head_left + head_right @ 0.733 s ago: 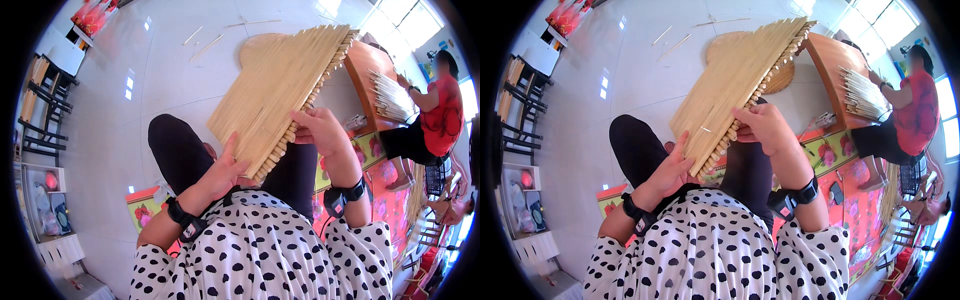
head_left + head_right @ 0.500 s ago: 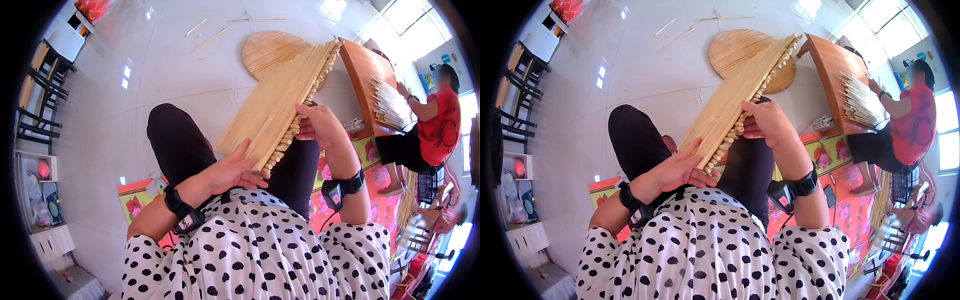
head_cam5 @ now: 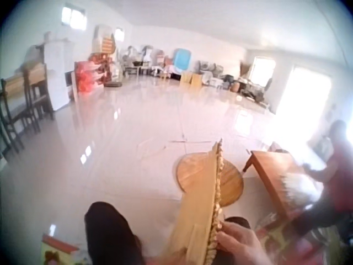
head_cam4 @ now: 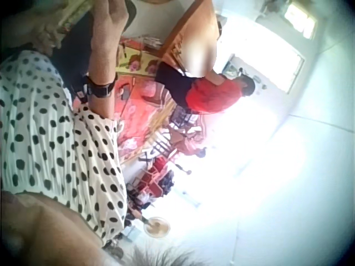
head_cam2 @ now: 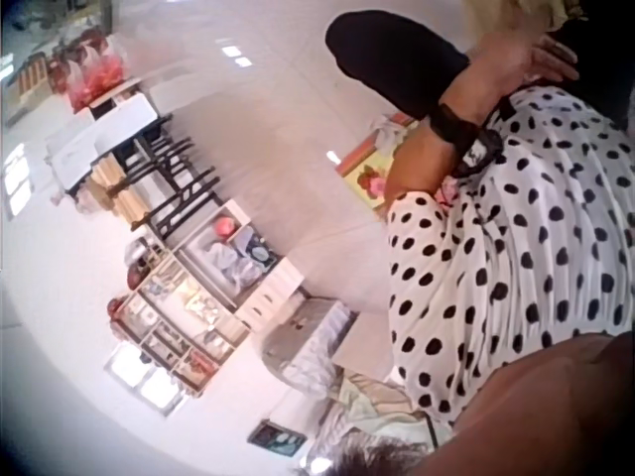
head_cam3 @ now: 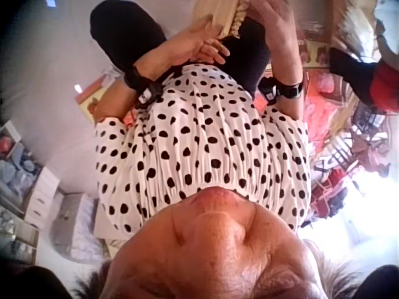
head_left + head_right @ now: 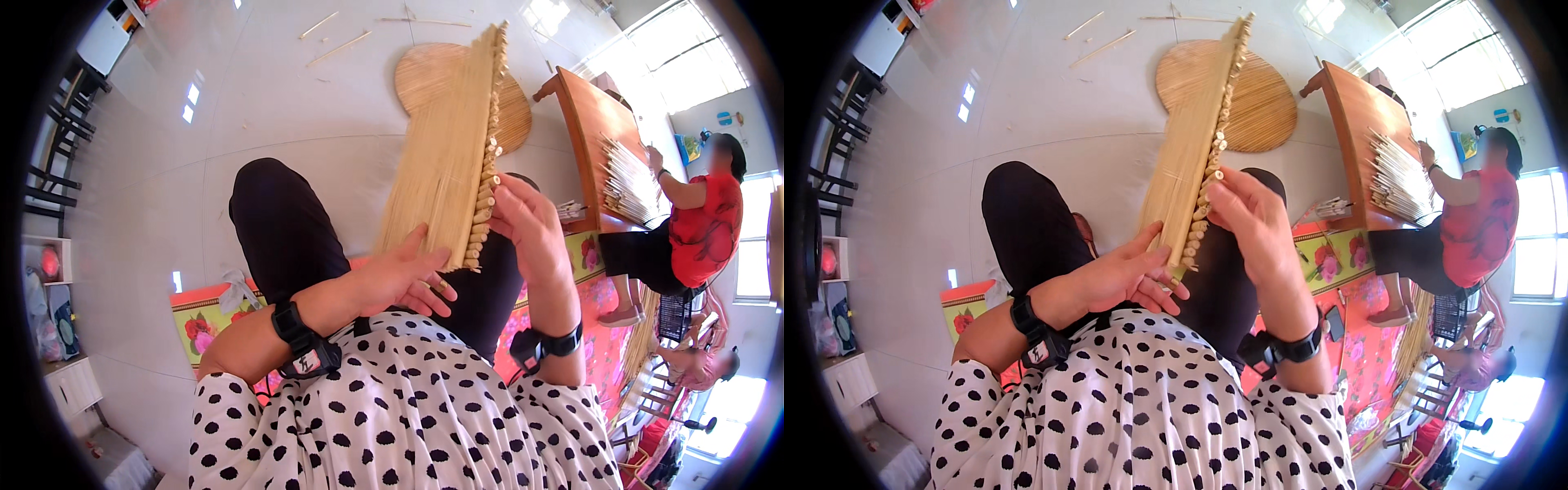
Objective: The person weaves together light-colored stalks by hand using a thin white string, threading the string around the individual pieces to bind them into a mat.
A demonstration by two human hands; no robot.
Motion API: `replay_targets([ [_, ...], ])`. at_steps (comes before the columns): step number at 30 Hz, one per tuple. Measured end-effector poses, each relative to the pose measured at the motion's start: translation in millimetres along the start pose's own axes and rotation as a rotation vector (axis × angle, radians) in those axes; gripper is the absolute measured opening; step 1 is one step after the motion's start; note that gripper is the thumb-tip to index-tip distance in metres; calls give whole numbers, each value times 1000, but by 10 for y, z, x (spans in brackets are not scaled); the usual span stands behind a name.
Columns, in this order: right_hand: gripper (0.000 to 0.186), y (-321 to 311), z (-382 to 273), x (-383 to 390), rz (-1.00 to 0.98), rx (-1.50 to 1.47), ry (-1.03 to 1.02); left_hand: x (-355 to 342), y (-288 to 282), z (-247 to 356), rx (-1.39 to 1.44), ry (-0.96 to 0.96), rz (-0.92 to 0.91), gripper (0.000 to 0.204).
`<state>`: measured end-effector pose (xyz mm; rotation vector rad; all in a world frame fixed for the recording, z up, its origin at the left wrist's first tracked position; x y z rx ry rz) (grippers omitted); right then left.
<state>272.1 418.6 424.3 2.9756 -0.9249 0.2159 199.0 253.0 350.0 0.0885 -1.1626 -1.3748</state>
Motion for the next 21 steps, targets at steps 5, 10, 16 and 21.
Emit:
replay_targets([
  [5,51,92,-18,230,29,86,-35,-90,78,4,-87,-9,-43,83],
  [10,43,133,62,365,88,338,-41,-186,69,-17,-91,26,-144,85],
  [16,36,138,61,314,222,407,-163,-162,-59,36,-199,81,-113,82],
  [21,33,67,3,301,292,402,-158,-149,-113,126,-541,414,42,77],
])
Point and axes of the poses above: each hand's wrist, its own x-axis away from the middle knuckle, its own y-axis out of the palm, z = x × y, the point moved 3 cm from there along -x, towards the middle knuckle, and after that the axes turned 8 degrees about -y, right-handed, at the moved point
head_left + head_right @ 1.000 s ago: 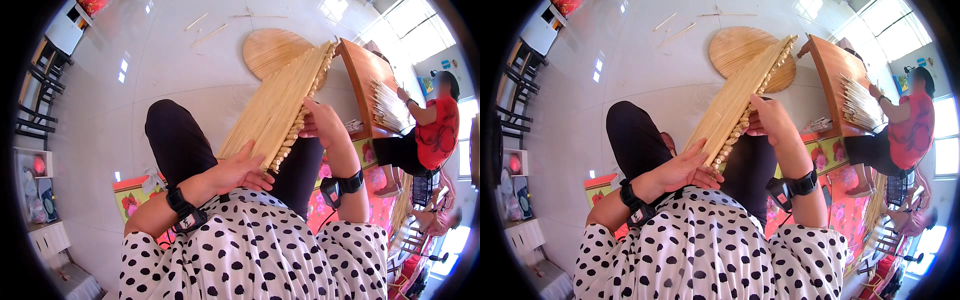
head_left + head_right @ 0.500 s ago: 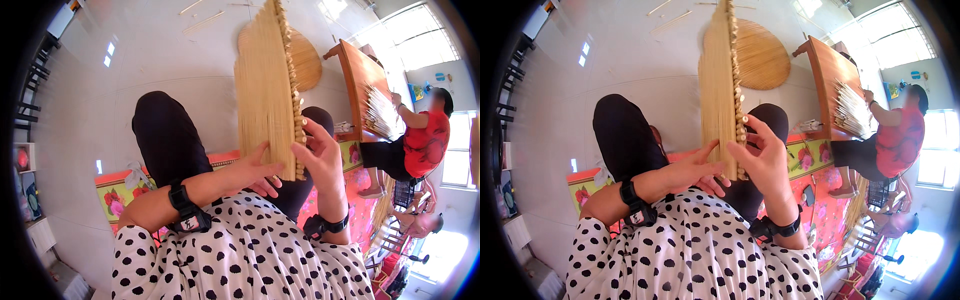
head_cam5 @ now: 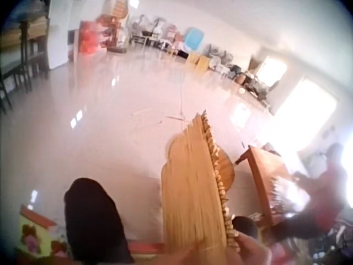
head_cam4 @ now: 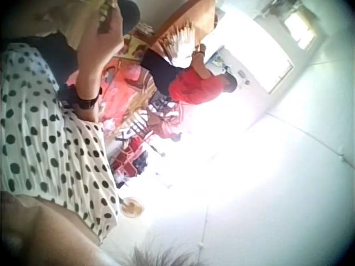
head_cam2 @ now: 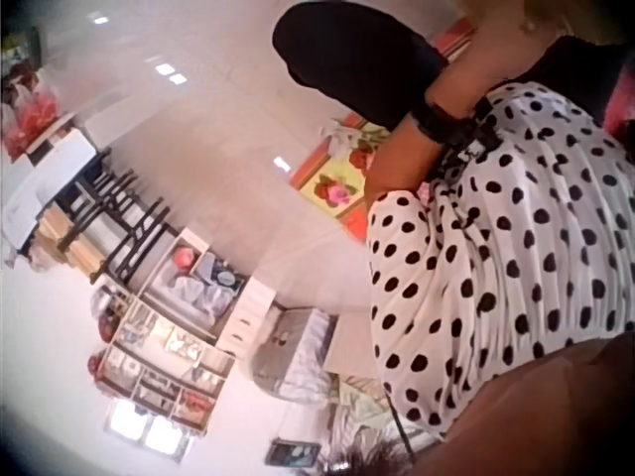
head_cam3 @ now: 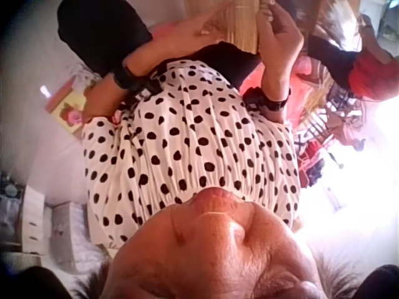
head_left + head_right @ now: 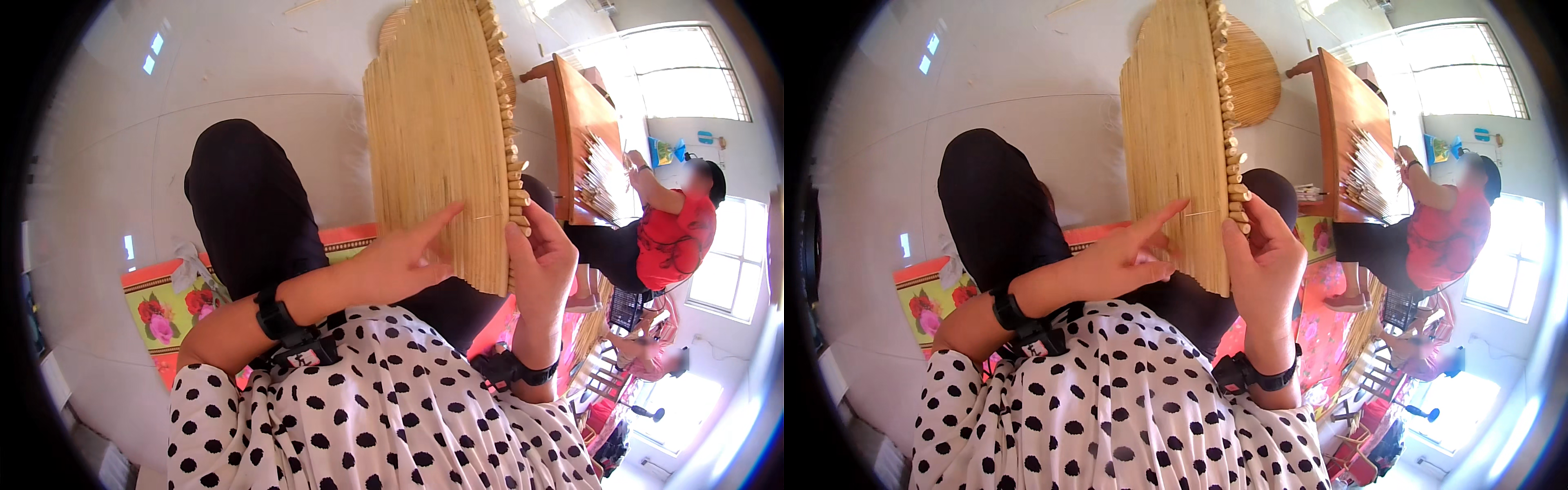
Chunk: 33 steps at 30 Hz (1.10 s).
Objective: The person weaves together light-colored stalks by hand using a thin white string, threading the string around the individual pieces to bind them into a mat.
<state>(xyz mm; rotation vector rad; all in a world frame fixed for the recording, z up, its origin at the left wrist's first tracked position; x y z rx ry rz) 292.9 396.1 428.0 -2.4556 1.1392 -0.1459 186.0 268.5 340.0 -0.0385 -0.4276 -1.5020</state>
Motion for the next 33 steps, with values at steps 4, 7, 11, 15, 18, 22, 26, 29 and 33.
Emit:
replay_targets([
  [4,33,-42,-32,-36,79,53,67,-34,-17,57,-404,337,228,73],
  [7,34,-133,0,-78,112,135,95,-47,20,112,-484,383,236,72],
  [11,35,-221,-15,-142,139,273,91,-97,66,133,-562,409,257,72],
  [15,35,-285,33,-180,156,350,86,-135,65,123,-522,389,224,73],
  [18,32,-311,67,-160,105,403,108,-134,59,75,-477,332,175,74],
  [22,29,-268,-21,-133,18,474,158,-143,74,64,-465,292,114,76],
  [26,28,-219,-60,-91,24,389,217,-142,77,28,-516,359,164,77],
  [29,27,-251,-47,-66,-18,408,252,-141,82,29,-536,359,175,77],
  [33,29,-240,-33,-12,8,327,305,-137,91,30,-550,338,168,77],
])
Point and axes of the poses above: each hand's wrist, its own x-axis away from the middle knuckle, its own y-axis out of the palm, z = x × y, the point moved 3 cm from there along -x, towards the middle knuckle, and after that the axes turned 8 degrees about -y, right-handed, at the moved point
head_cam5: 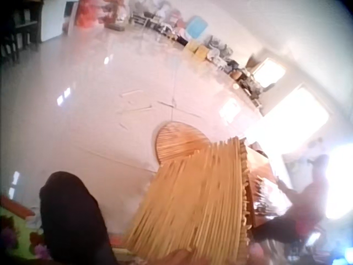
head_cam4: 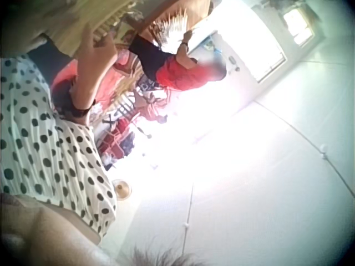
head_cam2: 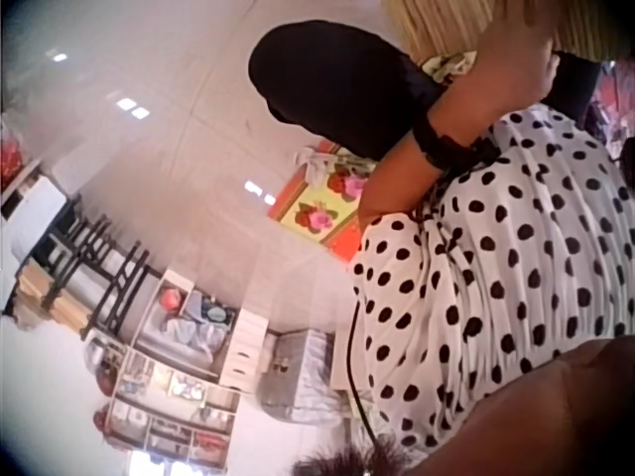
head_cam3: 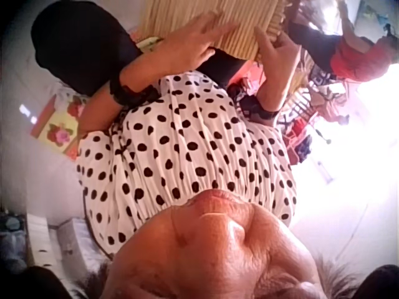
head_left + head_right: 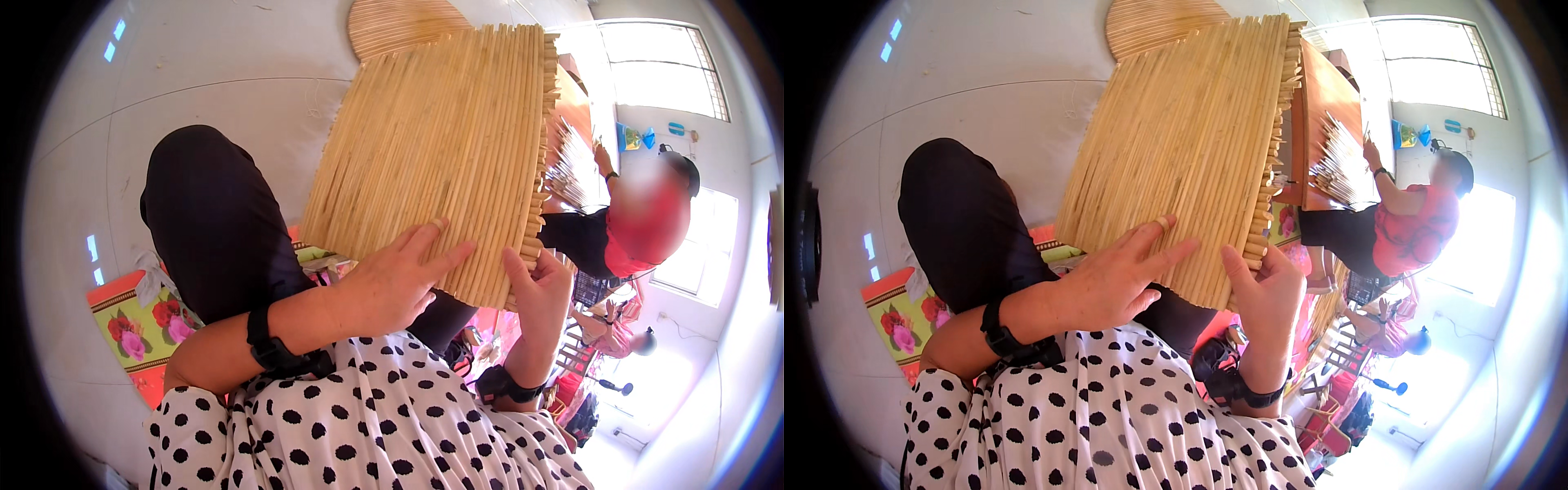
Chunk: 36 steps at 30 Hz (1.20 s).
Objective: The person weaves together light-colored stalks by hand using a thin white string, threading the string around the individual pieces to bind them into a mat.
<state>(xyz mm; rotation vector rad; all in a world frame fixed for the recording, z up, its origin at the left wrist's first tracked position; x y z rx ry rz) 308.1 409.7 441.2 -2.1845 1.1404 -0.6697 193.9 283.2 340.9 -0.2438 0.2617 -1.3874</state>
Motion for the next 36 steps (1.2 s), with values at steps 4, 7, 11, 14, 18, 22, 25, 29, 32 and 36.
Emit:
replay_targets([
  [4,29,21,-15,24,-6,-20,-2,8,-11,0,27,12,-3,68],
  [7,29,35,-5,44,-9,5,-23,24,-15,-9,25,13,-3,70],
  [11,28,73,-27,62,-3,-20,-59,44,-31,-15,19,-2,-5,76],
  [14,27,83,-43,74,-2,-20,-54,56,-52,-5,23,-7,0,76],
  [18,26,108,-74,72,16,66,-49,67,-69,-4,17,-13,9,77],
  [22,26,109,-98,72,38,158,-69,75,-81,-1,7,2,16,76],
  [25,26,104,-77,64,47,202,-89,80,-77,0,7,18,29,73],
  [29,25,102,-87,59,54,211,-86,81,-91,9,-13,32,44,74],
  [32,26,116,-83,41,51,213,-104,85,-76,-13,-30,33,49,76],
  [36,25,123,-83,41,58,208,-133,88,-83,-22,-18,21,20,76],
])
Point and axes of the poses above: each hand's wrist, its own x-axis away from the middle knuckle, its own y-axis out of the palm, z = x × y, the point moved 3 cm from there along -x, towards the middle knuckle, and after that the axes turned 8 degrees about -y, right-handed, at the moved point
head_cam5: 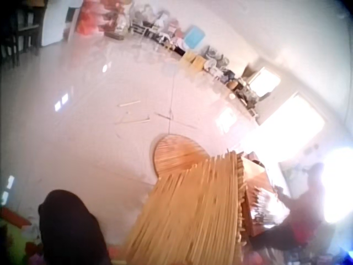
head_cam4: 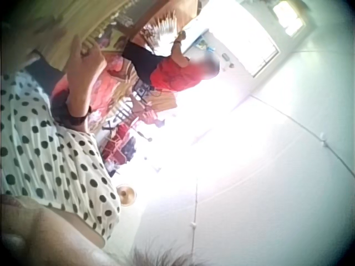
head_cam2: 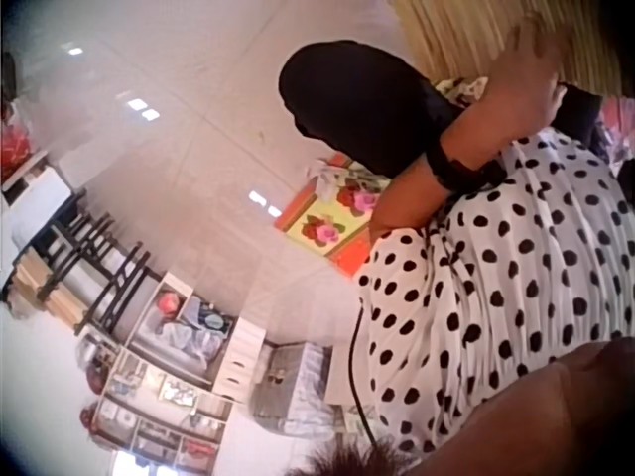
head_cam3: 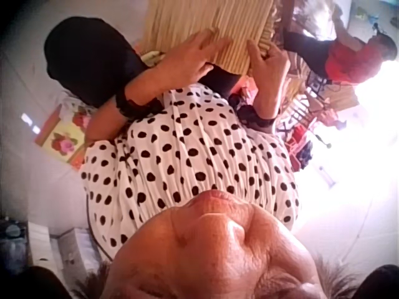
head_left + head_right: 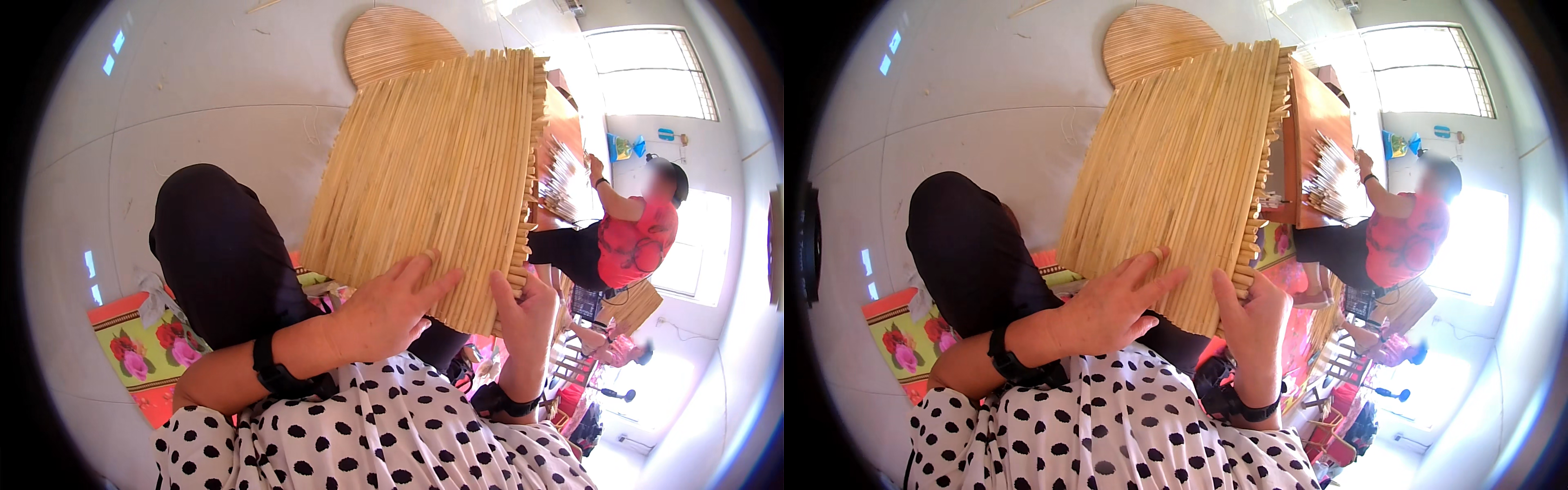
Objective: The person weaves together light-colored stalks by hand using a thin white string, threading the string around the individual pieces to bind them into a mat.
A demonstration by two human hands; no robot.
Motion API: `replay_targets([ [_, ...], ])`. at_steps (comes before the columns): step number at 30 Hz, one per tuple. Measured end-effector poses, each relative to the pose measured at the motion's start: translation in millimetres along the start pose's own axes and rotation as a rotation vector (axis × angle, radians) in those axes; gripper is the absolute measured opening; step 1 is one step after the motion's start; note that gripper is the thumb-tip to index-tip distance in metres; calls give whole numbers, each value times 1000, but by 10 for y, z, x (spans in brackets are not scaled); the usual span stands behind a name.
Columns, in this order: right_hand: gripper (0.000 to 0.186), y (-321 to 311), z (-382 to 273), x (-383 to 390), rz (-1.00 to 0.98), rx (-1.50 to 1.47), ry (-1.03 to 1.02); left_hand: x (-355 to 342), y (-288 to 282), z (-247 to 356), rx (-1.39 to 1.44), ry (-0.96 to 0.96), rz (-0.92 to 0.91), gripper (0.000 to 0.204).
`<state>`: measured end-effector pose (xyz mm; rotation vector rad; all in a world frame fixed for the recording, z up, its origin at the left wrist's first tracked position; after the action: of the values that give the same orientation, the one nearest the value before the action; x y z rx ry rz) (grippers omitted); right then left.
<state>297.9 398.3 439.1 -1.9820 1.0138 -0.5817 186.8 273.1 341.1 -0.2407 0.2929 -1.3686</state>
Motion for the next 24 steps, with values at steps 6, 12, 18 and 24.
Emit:
replay_targets([
  [6,25,15,3,-19,-9,83,-104,12,-2,-12,13,16,35,72],
  [12,23,46,-63,-49,7,79,-198,33,-23,-20,58,-40,-3,71],
  [18,28,139,-240,14,-1,28,-213,152,-595,137,-12,-151,271,57],
  [24,33,251,-352,33,-31,77,-402,234,-1357,702,-268,146,474,45],
])
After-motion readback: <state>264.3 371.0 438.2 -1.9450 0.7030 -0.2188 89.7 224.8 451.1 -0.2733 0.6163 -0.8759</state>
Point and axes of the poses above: each hand's wrist, its own x-axis away from the middle knuckle, its own y-axis out of the palm, z = x × y, the point moved 3 cm from there along -x, towards the middle knuckle, and after that the axes turned 8 degrees about -y, right-handed, at the moved point
